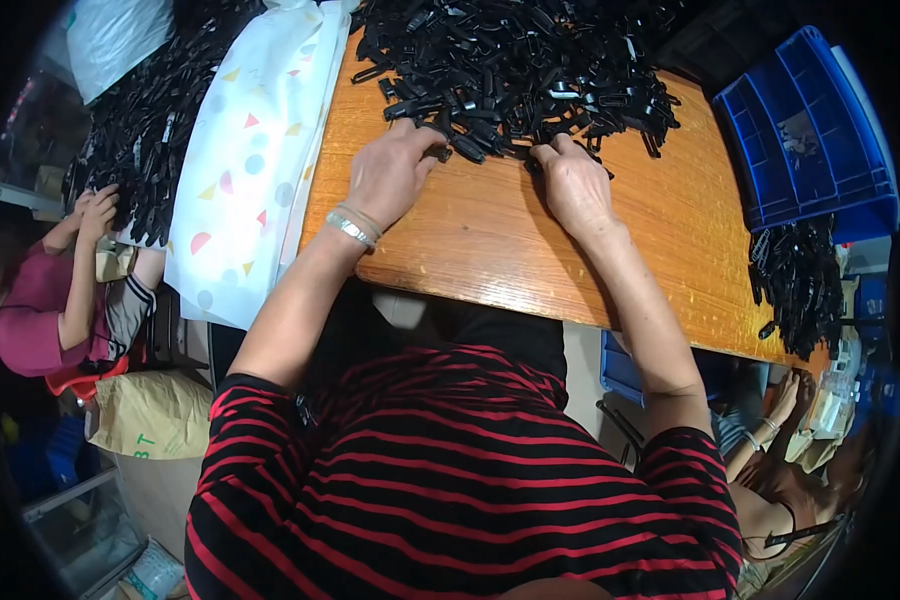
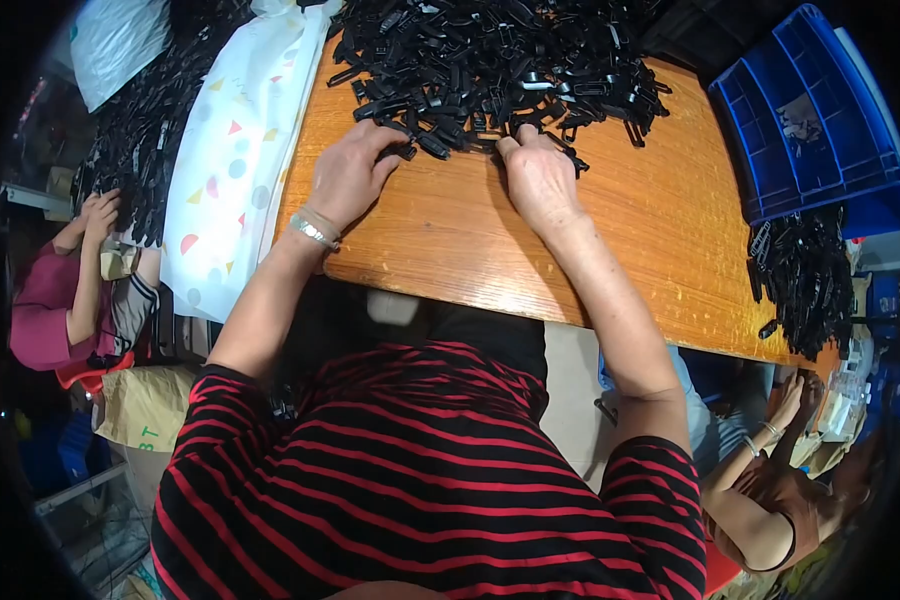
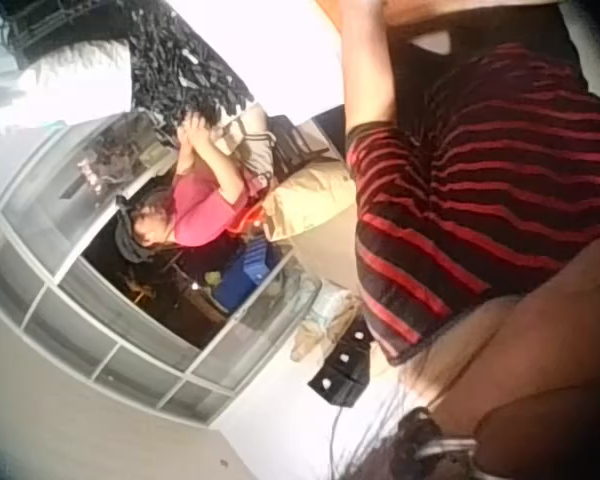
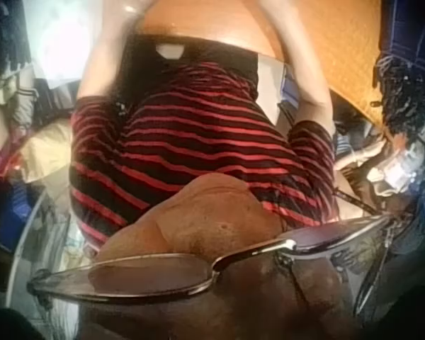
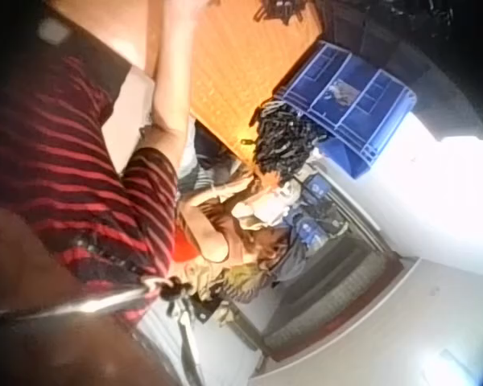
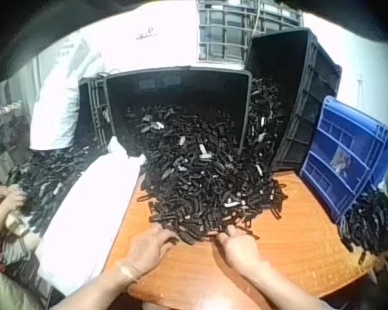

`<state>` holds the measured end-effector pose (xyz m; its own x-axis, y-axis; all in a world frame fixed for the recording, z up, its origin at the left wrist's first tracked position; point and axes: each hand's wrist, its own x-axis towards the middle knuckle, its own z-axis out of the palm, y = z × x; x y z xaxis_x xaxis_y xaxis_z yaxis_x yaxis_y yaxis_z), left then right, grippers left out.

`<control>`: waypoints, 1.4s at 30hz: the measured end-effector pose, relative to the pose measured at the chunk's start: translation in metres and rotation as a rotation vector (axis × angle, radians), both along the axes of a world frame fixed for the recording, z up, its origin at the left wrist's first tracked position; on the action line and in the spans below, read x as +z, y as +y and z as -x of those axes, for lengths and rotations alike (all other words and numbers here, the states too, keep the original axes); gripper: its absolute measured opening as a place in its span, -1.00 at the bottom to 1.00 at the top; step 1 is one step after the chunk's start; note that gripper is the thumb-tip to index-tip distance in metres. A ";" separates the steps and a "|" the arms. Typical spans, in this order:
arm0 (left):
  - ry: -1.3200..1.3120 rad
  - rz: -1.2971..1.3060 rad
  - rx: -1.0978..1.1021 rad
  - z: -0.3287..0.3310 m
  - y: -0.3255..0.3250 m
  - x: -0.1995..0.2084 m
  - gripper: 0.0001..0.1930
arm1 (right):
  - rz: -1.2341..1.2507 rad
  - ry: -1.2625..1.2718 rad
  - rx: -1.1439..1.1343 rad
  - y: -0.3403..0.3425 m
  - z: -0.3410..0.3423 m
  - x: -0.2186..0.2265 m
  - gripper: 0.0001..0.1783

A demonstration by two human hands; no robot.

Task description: Assembling small black plastic clips by snapping two parts together from a large pile on a workbench.

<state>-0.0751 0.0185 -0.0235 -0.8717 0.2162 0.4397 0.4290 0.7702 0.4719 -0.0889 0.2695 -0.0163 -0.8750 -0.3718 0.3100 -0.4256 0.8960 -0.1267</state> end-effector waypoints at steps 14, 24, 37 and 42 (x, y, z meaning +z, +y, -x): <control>-0.069 0.134 0.011 -0.009 -0.002 -0.001 -0.82 | 0.459 -0.135 0.157 0.003 -0.021 0.007 -0.64; -0.705 -0.822 -0.011 -0.032 0.012 -0.008 -0.71 | 1.374 -0.291 0.143 -0.077 -0.059 -0.015 -0.73; -0.761 -1.126 -0.212 -0.054 0.023 -0.003 -0.79 | 0.991 -0.193 0.035 -0.067 -0.063 -0.016 -0.73; -0.767 -1.274 -0.186 -0.056 0.014 -0.018 -0.84 | 1.070 -0.343 0.030 -0.066 -0.066 -0.006 -0.75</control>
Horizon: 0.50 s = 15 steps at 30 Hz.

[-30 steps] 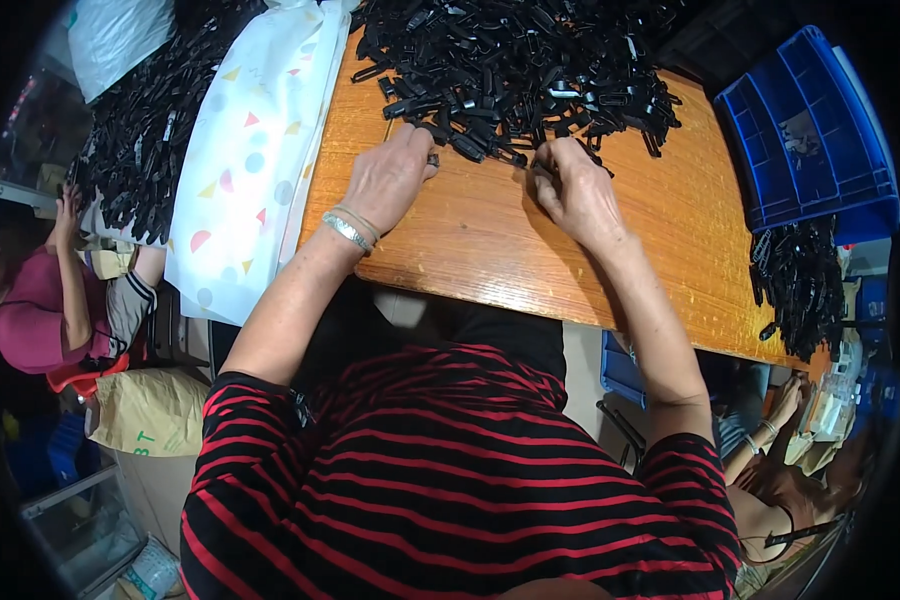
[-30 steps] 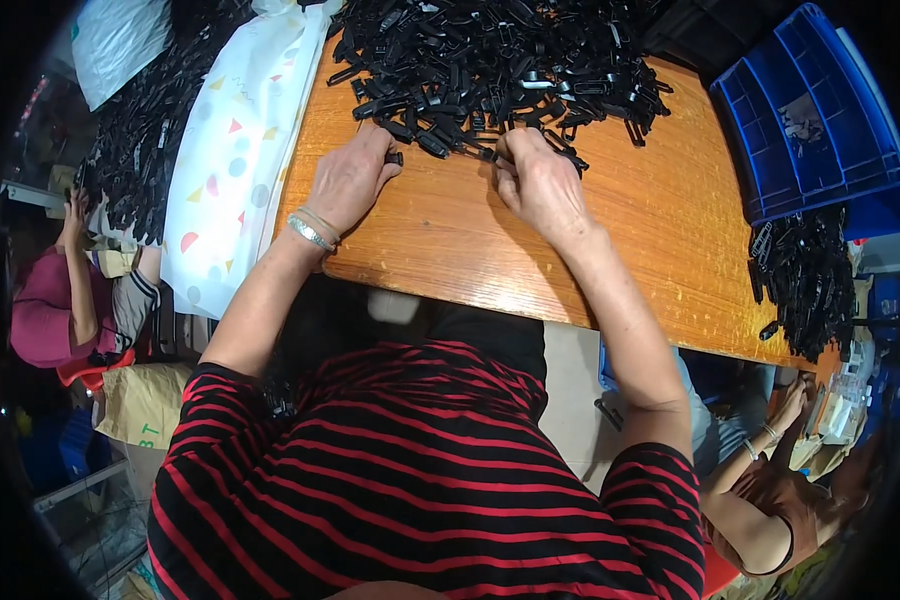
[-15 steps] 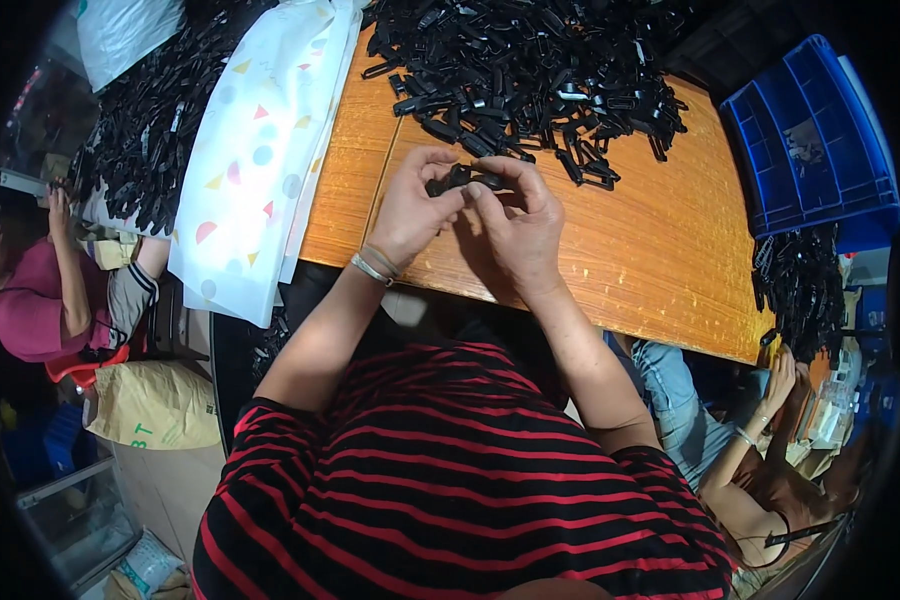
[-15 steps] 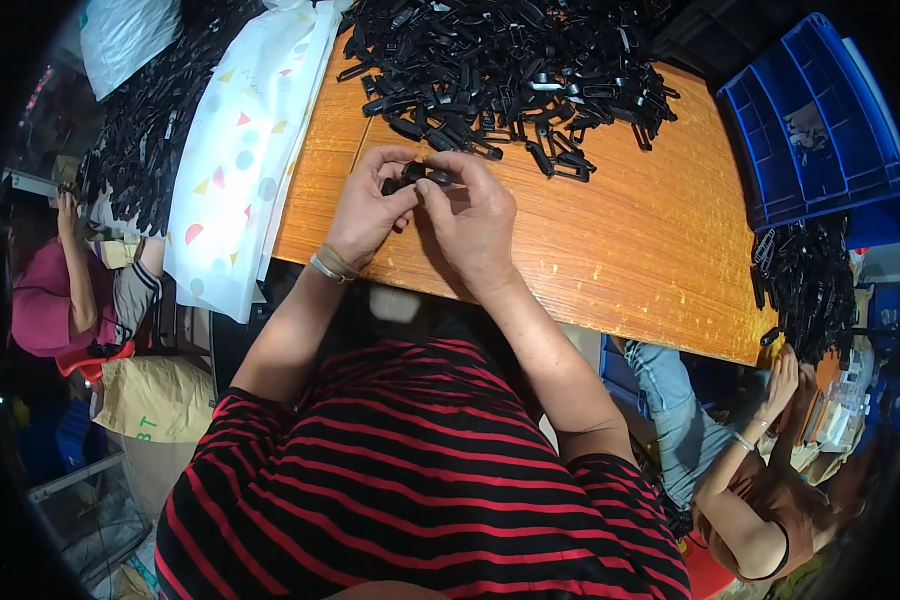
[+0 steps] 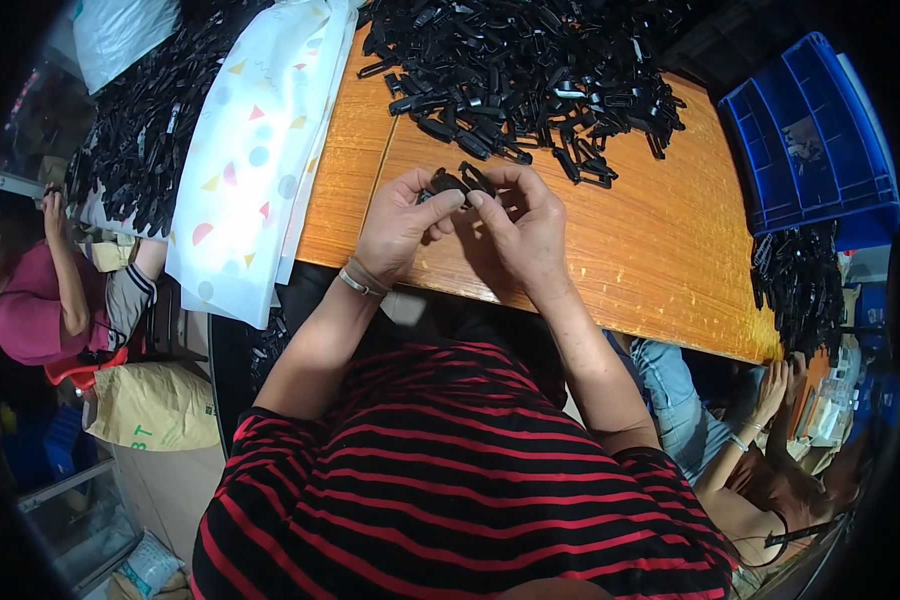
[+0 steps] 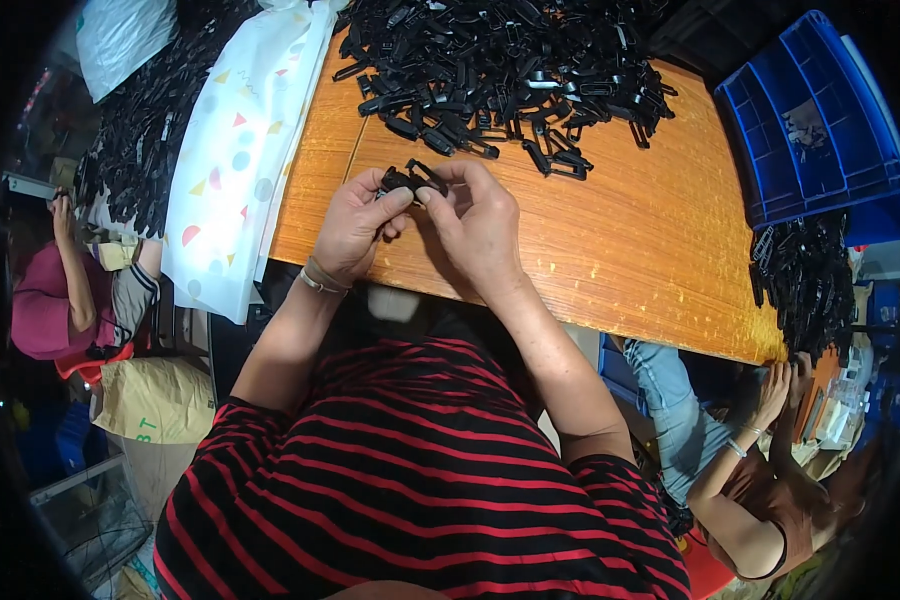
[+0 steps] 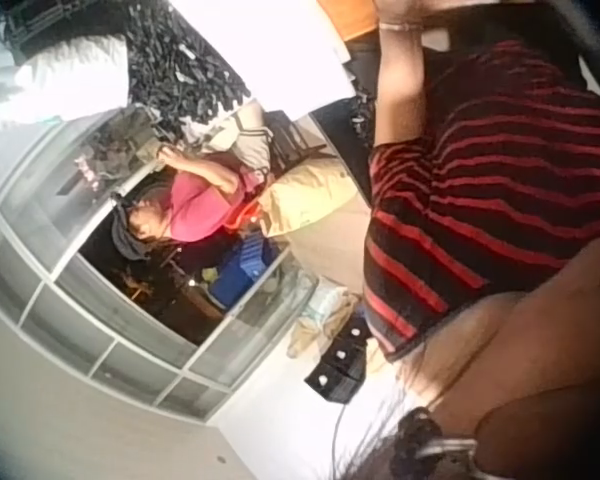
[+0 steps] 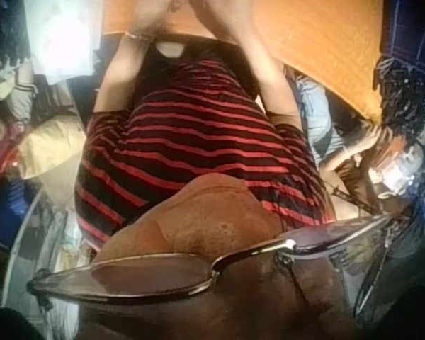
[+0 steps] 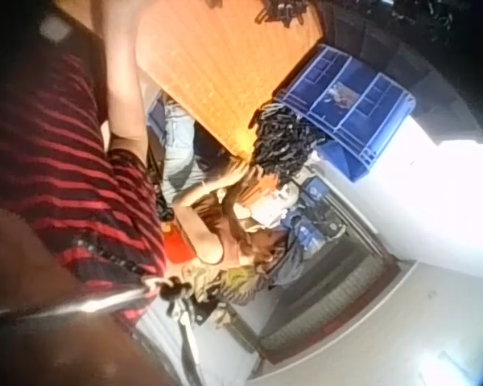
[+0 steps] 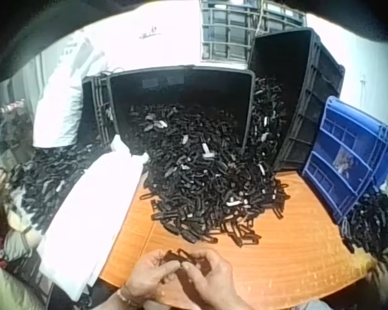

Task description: Assembling small black plastic clips by snapping two parts together from a large pile on a workbench.

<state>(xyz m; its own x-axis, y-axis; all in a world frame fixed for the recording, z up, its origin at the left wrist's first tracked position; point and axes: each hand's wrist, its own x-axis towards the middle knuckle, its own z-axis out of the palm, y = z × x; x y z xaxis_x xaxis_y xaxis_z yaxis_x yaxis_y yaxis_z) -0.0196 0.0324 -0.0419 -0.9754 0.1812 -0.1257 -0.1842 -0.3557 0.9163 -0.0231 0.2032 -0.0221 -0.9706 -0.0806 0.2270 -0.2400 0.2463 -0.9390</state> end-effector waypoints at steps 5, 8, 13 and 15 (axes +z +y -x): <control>0.019 -0.103 0.037 0.001 0.004 -0.003 -0.89 | -0.093 0.087 0.018 -0.001 -0.004 0.003 -0.75; 0.054 -0.127 0.086 0.000 0.009 0.004 -0.87 | 0.046 0.008 0.054 0.001 -0.005 0.004 -0.77; 0.051 -0.120 0.090 -0.001 0.006 0.007 -0.75 | 0.090 -0.034 0.054 -0.001 -0.002 0.004 -0.76; 0.061 -0.036 0.091 -0.002 0.005 0.008 -0.67 | 0.072 0.016 0.054 -0.002 0.000 -0.003 -0.77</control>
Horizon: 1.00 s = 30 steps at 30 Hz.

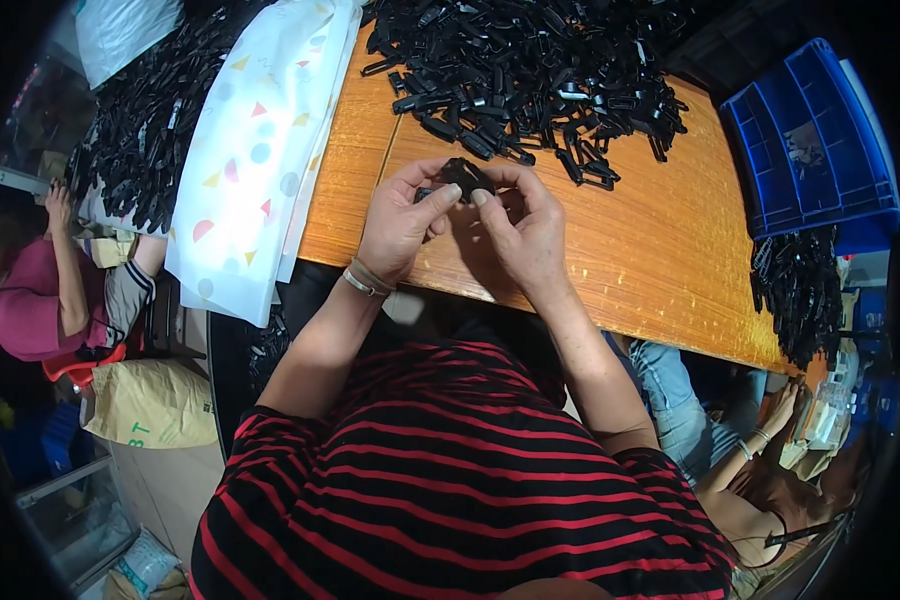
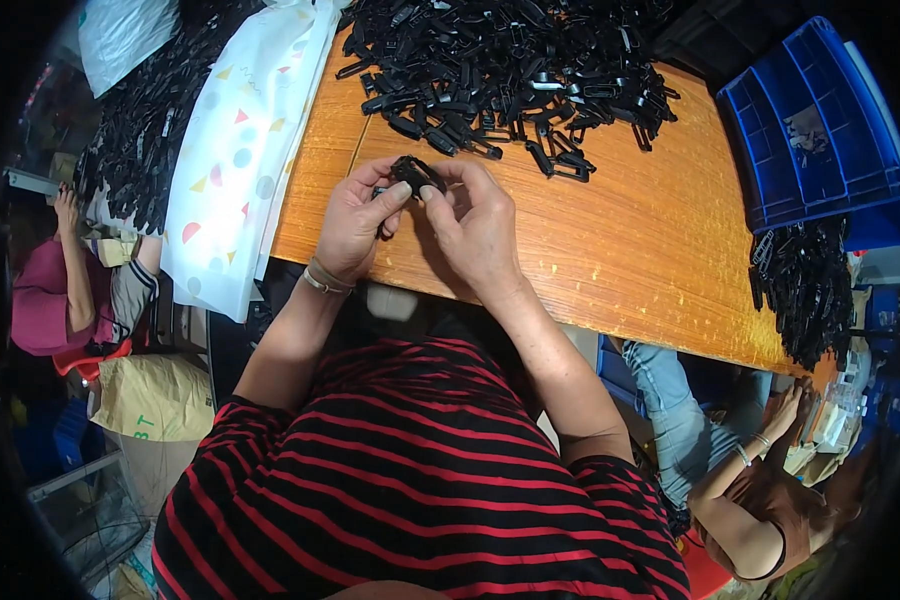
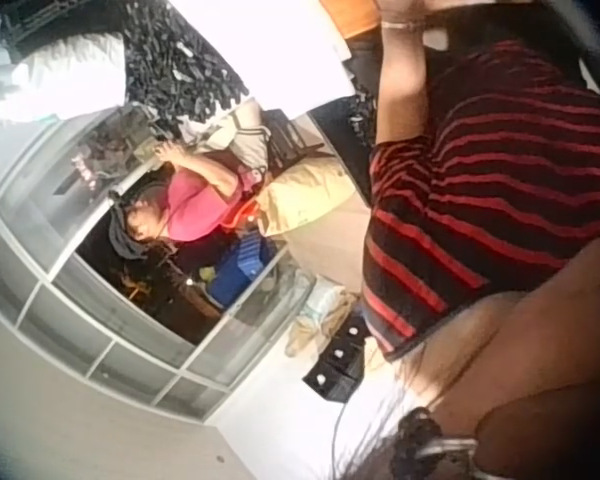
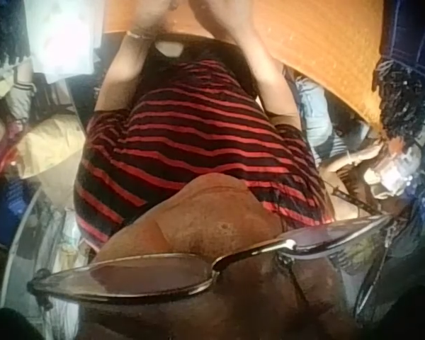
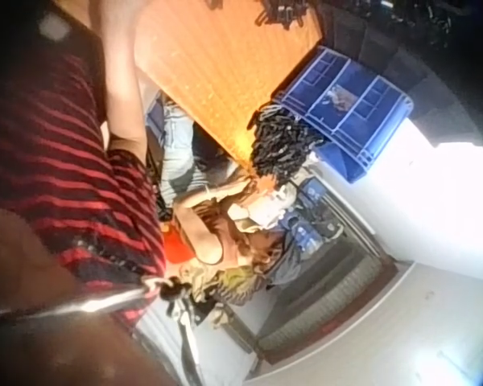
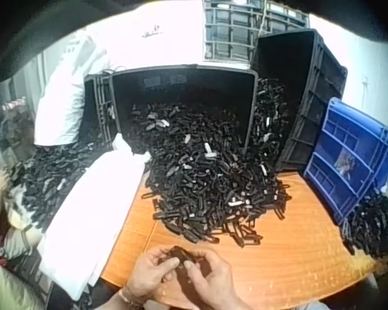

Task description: Assembling small black plastic clips by snapping two parts together from a large pile on a workbench.

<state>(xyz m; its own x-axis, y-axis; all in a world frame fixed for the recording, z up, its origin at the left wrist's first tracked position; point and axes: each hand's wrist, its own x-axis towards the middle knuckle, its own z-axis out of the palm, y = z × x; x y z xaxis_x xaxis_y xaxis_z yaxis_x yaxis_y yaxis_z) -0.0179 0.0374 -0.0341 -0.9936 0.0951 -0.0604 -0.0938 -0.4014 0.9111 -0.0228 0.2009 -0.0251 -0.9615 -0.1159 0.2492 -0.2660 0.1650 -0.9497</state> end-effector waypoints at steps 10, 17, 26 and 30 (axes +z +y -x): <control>0.073 0.120 0.060 -0.005 0.004 0.000 -0.69 | -0.121 0.209 -0.072 -0.004 -0.001 -0.009 -0.78; 0.189 0.201 0.078 -0.019 0.011 0.016 -0.74 | -0.171 0.264 -0.139 -0.013 -0.018 -0.002 -0.60; 0.185 0.117 -0.156 -0.033 -0.003 0.029 -0.78 | -0.050 0.175 0.104 -0.023 -0.037 0.006 -0.55; 0.065 0.204 -0.074 -0.051 -0.020 0.034 -0.73 | -0.071 0.169 0.154 -0.043 -0.049 -0.004 -0.58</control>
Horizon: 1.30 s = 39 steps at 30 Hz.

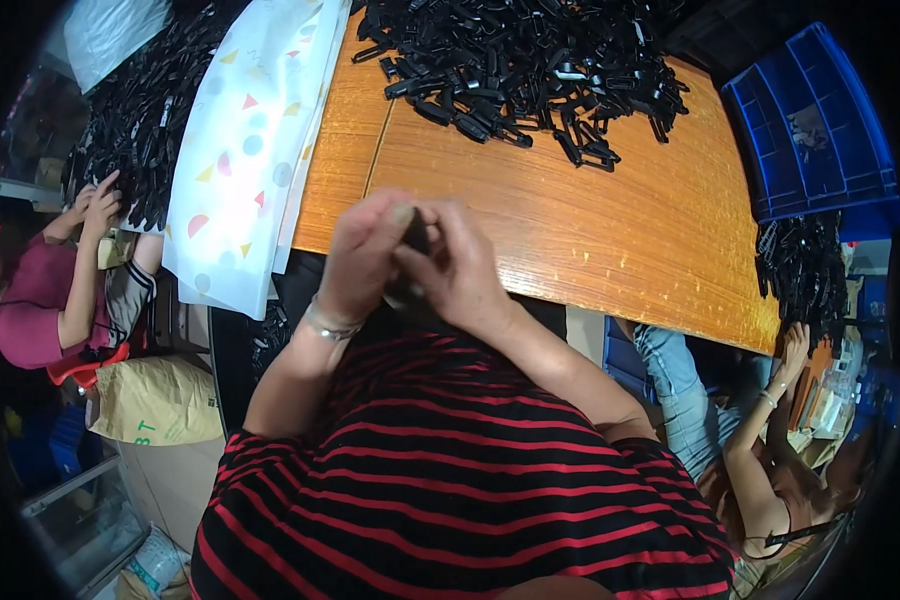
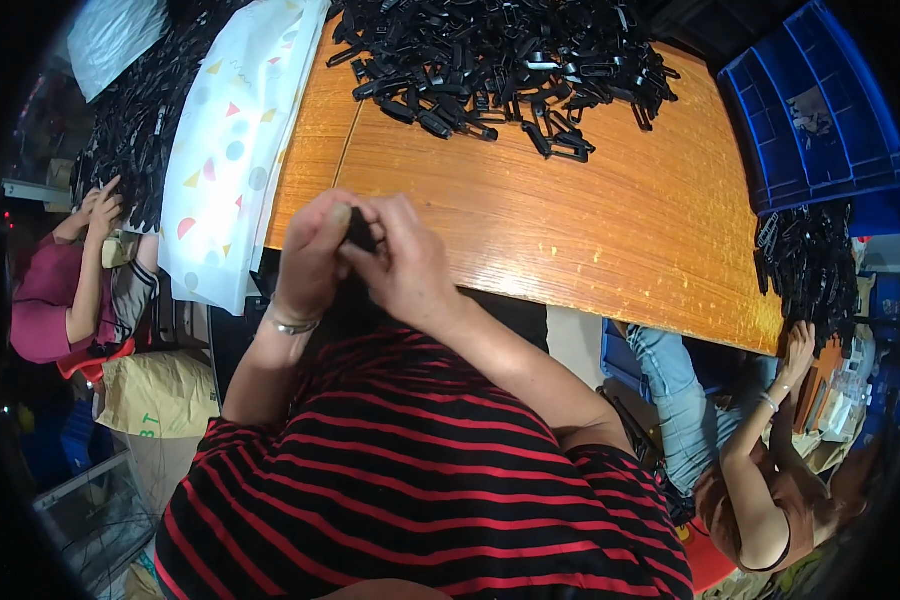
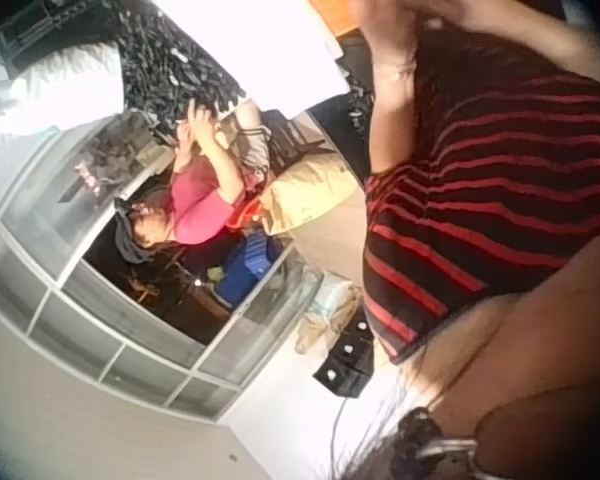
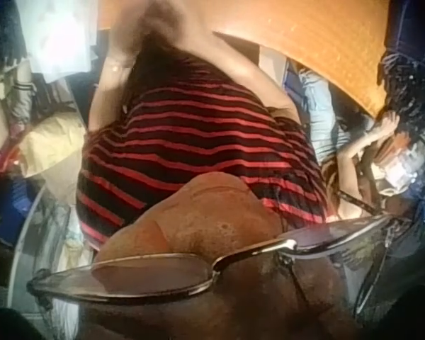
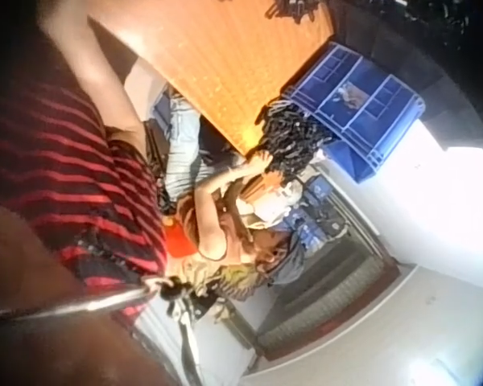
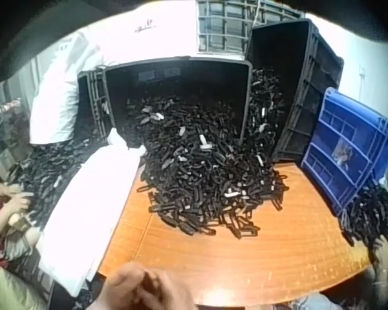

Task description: Assembling small black plastic clips by snapping two parts together from a large pile on a workbench.

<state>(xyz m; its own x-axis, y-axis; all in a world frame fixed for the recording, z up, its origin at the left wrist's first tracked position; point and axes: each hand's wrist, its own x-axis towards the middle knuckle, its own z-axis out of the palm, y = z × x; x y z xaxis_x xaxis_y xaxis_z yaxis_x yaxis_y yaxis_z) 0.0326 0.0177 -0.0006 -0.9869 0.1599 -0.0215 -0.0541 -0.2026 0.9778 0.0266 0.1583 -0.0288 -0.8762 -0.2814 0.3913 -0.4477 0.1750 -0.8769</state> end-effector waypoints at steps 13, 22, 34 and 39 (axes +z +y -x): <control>-0.119 1.267 -0.087 -0.091 -0.089 0.016 -0.73 | -0.666 0.194 -0.381 0.077 0.093 0.006 -0.66; 0.478 0.986 0.190 0.083 0.024 -0.019 -0.80 | -0.742 0.191 -0.246 0.085 0.092 0.006 -0.71; 0.383 1.213 0.152 0.114 0.044 -0.019 -0.71 | -0.679 0.158 -0.260 0.110 0.073 -0.002 -0.87; 0.323 1.158 0.165 0.104 0.028 -0.017 -0.71 | -0.693 0.154 -0.257 0.118 0.069 0.001 -0.85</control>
